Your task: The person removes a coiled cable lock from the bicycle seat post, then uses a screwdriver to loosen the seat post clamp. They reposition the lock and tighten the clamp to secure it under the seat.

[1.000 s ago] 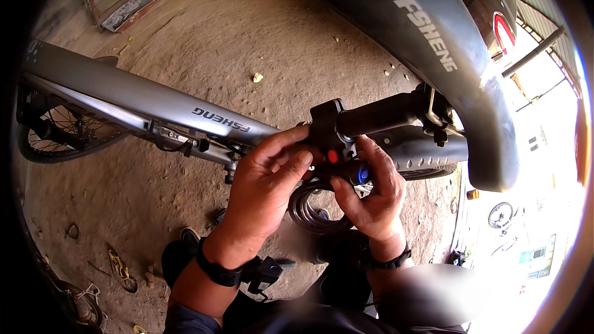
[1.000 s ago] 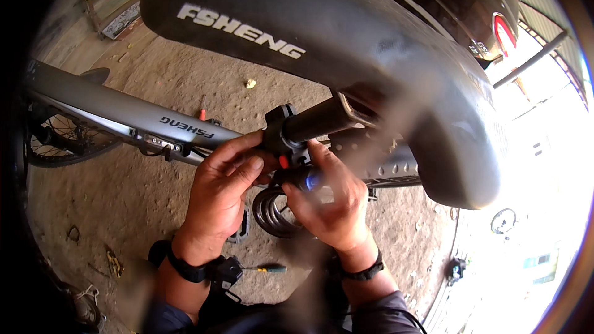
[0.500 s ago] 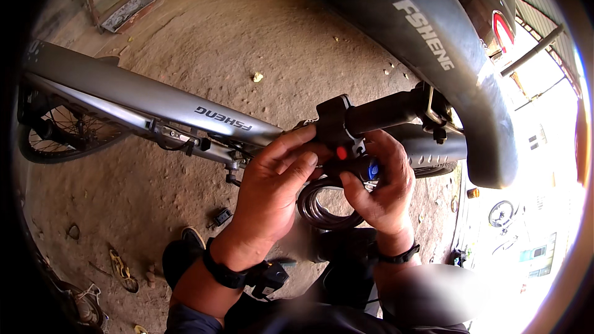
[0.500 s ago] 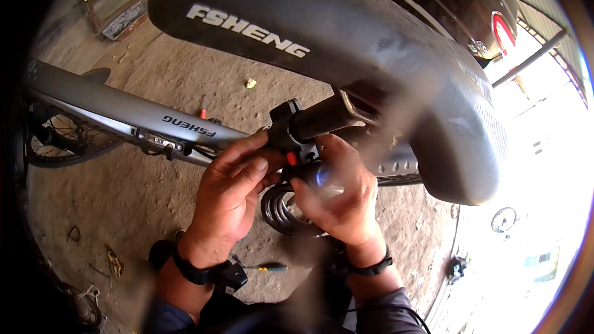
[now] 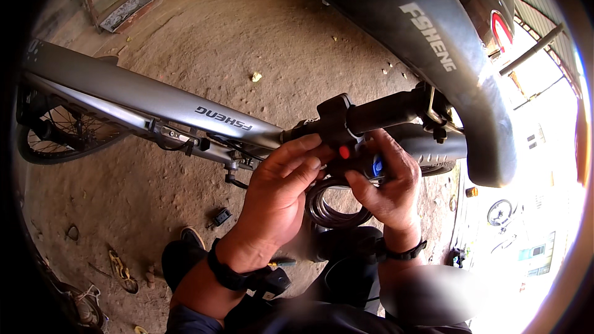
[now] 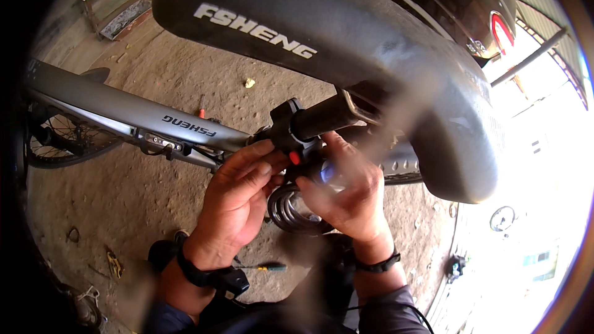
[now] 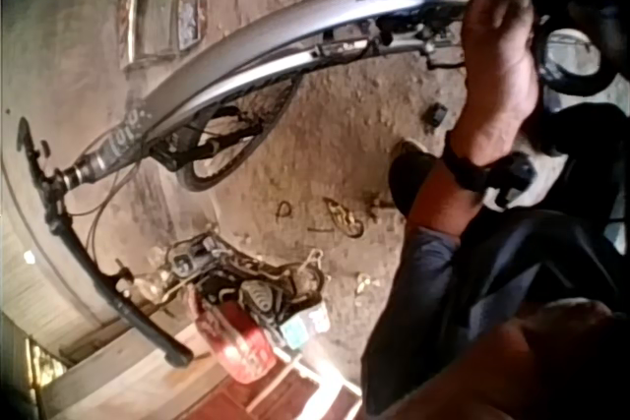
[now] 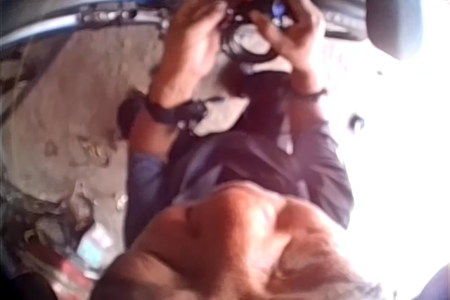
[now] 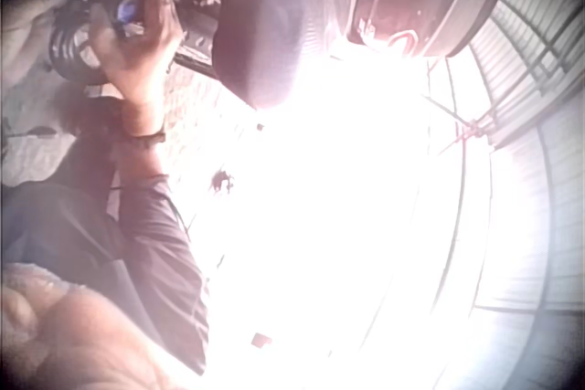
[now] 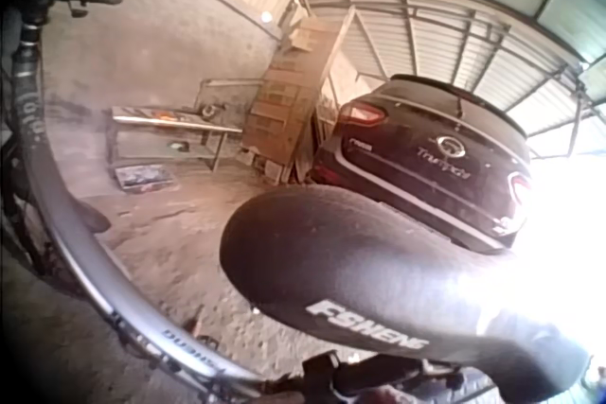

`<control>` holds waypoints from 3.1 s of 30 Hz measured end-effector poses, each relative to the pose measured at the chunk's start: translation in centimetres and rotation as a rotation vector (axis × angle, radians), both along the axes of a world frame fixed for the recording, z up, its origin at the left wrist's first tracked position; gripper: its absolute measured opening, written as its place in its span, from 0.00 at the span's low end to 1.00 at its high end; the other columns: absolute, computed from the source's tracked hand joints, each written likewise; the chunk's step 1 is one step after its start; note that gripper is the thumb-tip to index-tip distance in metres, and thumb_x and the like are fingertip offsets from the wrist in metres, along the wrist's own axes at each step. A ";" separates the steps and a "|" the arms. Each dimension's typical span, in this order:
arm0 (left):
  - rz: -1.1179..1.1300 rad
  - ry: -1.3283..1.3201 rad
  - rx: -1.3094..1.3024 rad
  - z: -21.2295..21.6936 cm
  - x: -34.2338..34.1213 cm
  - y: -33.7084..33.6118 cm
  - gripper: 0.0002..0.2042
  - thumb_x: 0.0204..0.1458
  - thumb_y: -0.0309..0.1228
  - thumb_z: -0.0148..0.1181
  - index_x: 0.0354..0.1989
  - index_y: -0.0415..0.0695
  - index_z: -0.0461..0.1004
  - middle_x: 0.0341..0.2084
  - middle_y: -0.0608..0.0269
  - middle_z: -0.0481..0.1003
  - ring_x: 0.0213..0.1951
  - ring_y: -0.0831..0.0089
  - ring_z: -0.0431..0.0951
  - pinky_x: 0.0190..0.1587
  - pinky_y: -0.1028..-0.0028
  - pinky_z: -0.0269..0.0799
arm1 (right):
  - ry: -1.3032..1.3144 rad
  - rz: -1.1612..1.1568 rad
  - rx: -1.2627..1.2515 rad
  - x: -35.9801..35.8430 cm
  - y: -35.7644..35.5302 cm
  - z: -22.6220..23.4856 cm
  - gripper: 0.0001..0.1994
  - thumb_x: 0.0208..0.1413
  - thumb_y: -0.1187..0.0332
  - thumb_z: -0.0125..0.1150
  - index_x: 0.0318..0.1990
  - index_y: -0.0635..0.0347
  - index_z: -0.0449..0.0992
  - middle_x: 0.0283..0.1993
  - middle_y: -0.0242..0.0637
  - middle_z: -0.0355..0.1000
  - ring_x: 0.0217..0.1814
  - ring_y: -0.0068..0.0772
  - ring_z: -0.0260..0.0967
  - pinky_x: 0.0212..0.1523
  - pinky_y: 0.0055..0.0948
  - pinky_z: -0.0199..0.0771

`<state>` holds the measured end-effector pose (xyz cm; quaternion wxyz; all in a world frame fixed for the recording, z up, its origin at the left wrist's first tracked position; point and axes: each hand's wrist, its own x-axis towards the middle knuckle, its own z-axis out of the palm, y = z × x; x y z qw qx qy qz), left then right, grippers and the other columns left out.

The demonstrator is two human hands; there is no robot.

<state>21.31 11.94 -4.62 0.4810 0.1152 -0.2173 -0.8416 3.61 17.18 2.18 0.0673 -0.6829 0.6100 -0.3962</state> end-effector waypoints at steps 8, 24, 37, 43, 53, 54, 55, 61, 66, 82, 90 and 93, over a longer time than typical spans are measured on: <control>0.026 0.031 0.020 0.1 -0.3 0.5 0.15 0.67 0.25 0.55 0.61 0.38 0.72 0.53 0.54 0.79 0.56 0.69 0.77 0.59 0.70 0.68 | 0.055 0.035 -0.056 -0.2 -0.4 0.2 0.34 0.42 0.70 0.76 0.59 0.75 0.73 0.42 0.48 0.79 0.41 0.38 0.79 0.45 0.32 0.77; 0.044 0.052 0.042 -0.4 -1.1 0.8 0.15 0.63 0.22 0.57 0.58 0.40 0.75 0.52 0.54 0.79 0.56 0.68 0.77 0.59 0.67 0.69 | -0.040 0.028 -0.040 -0.1 -0.6 0.3 0.33 0.38 0.73 0.75 0.56 0.76 0.74 0.39 0.50 0.79 0.38 0.43 0.78 0.42 0.34 0.78; 0.027 0.069 0.003 -1.1 -1.0 0.2 0.13 0.65 0.23 0.57 0.57 0.38 0.75 0.50 0.56 0.80 0.53 0.70 0.78 0.58 0.71 0.70 | -0.158 0.009 0.049 -0.2 0.1 0.5 0.34 0.43 0.69 0.77 0.60 0.74 0.73 0.44 0.51 0.79 0.45 0.42 0.80 0.49 0.33 0.78; 0.074 -0.022 -0.109 -0.7 -0.8 -0.3 0.11 0.65 0.22 0.57 0.53 0.37 0.76 0.48 0.56 0.81 0.52 0.71 0.79 0.58 0.71 0.71 | -0.086 0.017 0.055 -0.1 0.3 0.6 0.34 0.45 0.66 0.79 0.60 0.71 0.74 0.47 0.50 0.80 0.49 0.40 0.79 0.52 0.34 0.77; 0.607 -0.897 -0.829 1.5 1.4 -2.5 0.14 0.54 0.20 0.68 0.49 0.37 0.76 0.40 0.56 0.80 0.41 0.70 0.79 0.47 0.72 0.75 | -0.090 0.017 0.096 -0.1 0.3 1.4 0.35 0.44 0.64 0.80 0.60 0.70 0.75 0.48 0.50 0.80 0.51 0.39 0.79 0.54 0.33 0.77; 0.673 -0.981 -0.956 2.1 1.7 -2.9 0.16 0.53 0.20 0.69 0.50 0.38 0.76 0.41 0.54 0.79 0.40 0.67 0.79 0.47 0.71 0.75 | -0.106 0.018 0.099 -0.1 0.3 1.4 0.35 0.44 0.64 0.81 0.60 0.69 0.75 0.48 0.51 0.80 0.51 0.39 0.79 0.54 0.33 0.77; 0.661 -0.901 -1.016 1.9 1.7 -3.5 0.23 0.49 0.22 0.72 0.55 0.39 0.73 0.46 0.50 0.78 0.45 0.58 0.80 0.50 0.67 0.75 | -0.121 0.019 0.103 -0.1 0.3 1.4 0.35 0.44 0.64 0.81 0.61 0.69 0.75 0.49 0.51 0.80 0.52 0.39 0.79 0.54 0.33 0.77; 0.430 -0.768 -0.997 3.5 1.2 -5.2 0.35 0.48 0.27 0.76 0.65 0.41 0.66 0.51 0.48 0.78 0.55 0.56 0.79 0.57 0.63 0.74 | -0.240 -0.008 0.075 0.5 0.5 0.7 0.34 0.45 0.64 0.80 0.60 0.68 0.75 0.51 0.49 0.79 0.52 0.39 0.79 0.54 0.34 0.77; 0.181 -0.841 -1.109 3.9 1.2 -7.4 0.35 0.49 0.24 0.73 0.66 0.41 0.65 0.51 0.51 0.79 0.55 0.60 0.80 0.57 0.65 0.74 | -0.212 -0.020 0.062 0.8 0.7 0.4 0.30 0.48 0.63 0.79 0.58 0.65 0.75 0.50 0.49 0.79 0.51 0.45 0.79 0.53 0.36 0.78; 0.340 -0.831 -1.101 2.6 0.1 -6.3 0.35 0.49 0.16 0.66 0.68 0.40 0.63 0.50 0.49 0.79 0.54 0.61 0.80 0.58 0.66 0.74 | -0.027 -0.026 -0.065 0.6 0.8 0.1 0.29 0.47 0.64 0.78 0.56 0.65 0.75 0.49 0.46 0.80 0.46 0.48 0.79 0.48 0.39 0.78; 0.329 -0.741 -1.056 1.9 0.1 -6.6 0.34 0.49 0.16 0.67 0.67 0.39 0.64 0.51 0.51 0.79 0.54 0.63 0.80 0.58 0.67 0.74 | -0.075 -0.014 -0.017 0.5 0.5 0.5 0.25 0.52 0.66 0.75 0.55 0.67 0.76 0.41 0.42 0.79 0.43 0.34 0.78 0.48 0.28 0.74; 0.339 -0.725 -1.068 1.9 0.0 -6.8 0.34 0.49 0.16 0.68 0.67 0.39 0.64 0.51 0.50 0.79 0.53 0.62 0.81 0.57 0.67 0.75 | -0.121 -0.038 -0.020 0.8 0.6 0.0 0.25 0.52 0.65 0.76 0.55 0.67 0.76 0.42 0.42 0.79 0.43 0.33 0.77 0.49 0.28 0.74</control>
